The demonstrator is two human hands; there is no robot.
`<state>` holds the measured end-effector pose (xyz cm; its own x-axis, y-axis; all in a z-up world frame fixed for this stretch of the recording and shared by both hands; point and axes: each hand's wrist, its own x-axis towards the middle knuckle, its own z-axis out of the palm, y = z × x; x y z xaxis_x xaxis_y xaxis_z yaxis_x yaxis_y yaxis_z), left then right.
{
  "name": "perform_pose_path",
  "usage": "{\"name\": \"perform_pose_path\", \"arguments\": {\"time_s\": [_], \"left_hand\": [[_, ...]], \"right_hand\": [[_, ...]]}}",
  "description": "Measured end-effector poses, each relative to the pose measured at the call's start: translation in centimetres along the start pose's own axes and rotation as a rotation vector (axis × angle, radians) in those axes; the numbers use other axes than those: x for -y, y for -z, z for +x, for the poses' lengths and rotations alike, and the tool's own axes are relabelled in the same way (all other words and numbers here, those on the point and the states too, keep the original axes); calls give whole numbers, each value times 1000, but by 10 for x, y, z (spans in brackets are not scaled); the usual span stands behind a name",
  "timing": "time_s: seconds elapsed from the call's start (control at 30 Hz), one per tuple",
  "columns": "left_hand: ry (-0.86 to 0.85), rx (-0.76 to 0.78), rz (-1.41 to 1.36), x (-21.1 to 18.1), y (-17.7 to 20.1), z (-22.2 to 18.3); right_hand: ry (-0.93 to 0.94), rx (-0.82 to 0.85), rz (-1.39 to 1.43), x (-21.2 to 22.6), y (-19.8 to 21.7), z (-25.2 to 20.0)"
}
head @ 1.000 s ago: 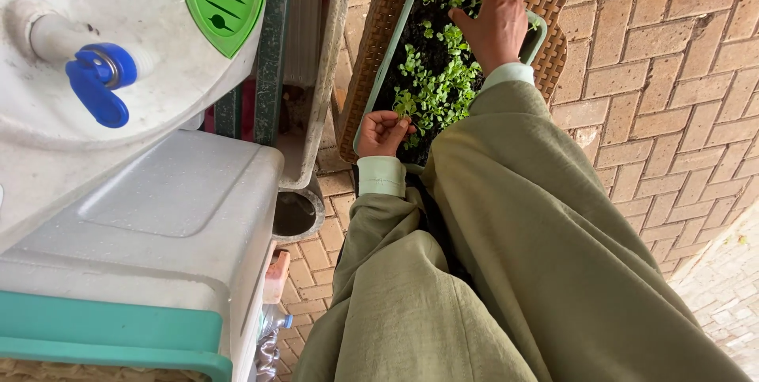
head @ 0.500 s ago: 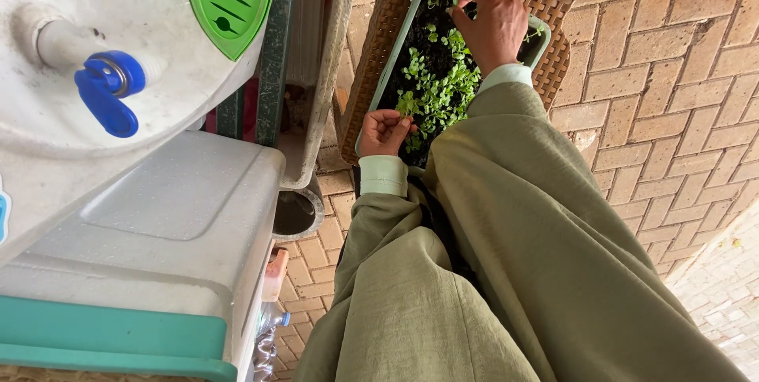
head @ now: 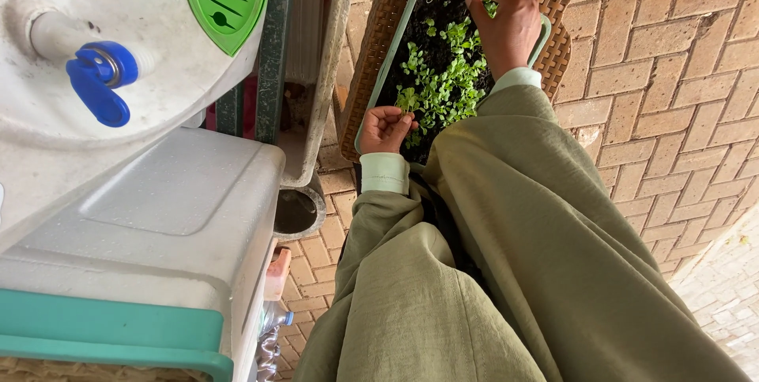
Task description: The person plants seedlings by hand, placing individual seedlings into small pots, then removing debris from other pots, and placing those pots into nursery bags. The person also places tofu into a container, adds soil, then places the tofu into a pot, and plucks seedlings from a cluster.
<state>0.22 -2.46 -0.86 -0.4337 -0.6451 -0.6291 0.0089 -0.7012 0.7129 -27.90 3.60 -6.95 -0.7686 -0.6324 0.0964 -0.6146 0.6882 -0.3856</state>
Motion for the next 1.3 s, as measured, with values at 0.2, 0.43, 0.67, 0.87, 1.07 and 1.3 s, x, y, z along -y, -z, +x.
{"name": "perform_pose_path", "arguments": {"time_s": [0.2,0.43,0.67,0.87,1.07,1.3], "left_hand": [[-24,8,9,8,5,-4],[-34,-6,10,6,10,-9],[-75,-49,-63,20,31,-5],[-59,1,-76,35,44,-11],[-38,72,-26,23,45,-27],[5,96,-7,34,54,-41]], "right_hand": [[-50,-35,111,16,31,7],[85,-36,-25,18,33,-3],[-212,415,614,83,119,-44],[-87,649,733,127,133,-82],[-172,552,686,145,124,-113],[-316,415,716,154,125,-150]]}}
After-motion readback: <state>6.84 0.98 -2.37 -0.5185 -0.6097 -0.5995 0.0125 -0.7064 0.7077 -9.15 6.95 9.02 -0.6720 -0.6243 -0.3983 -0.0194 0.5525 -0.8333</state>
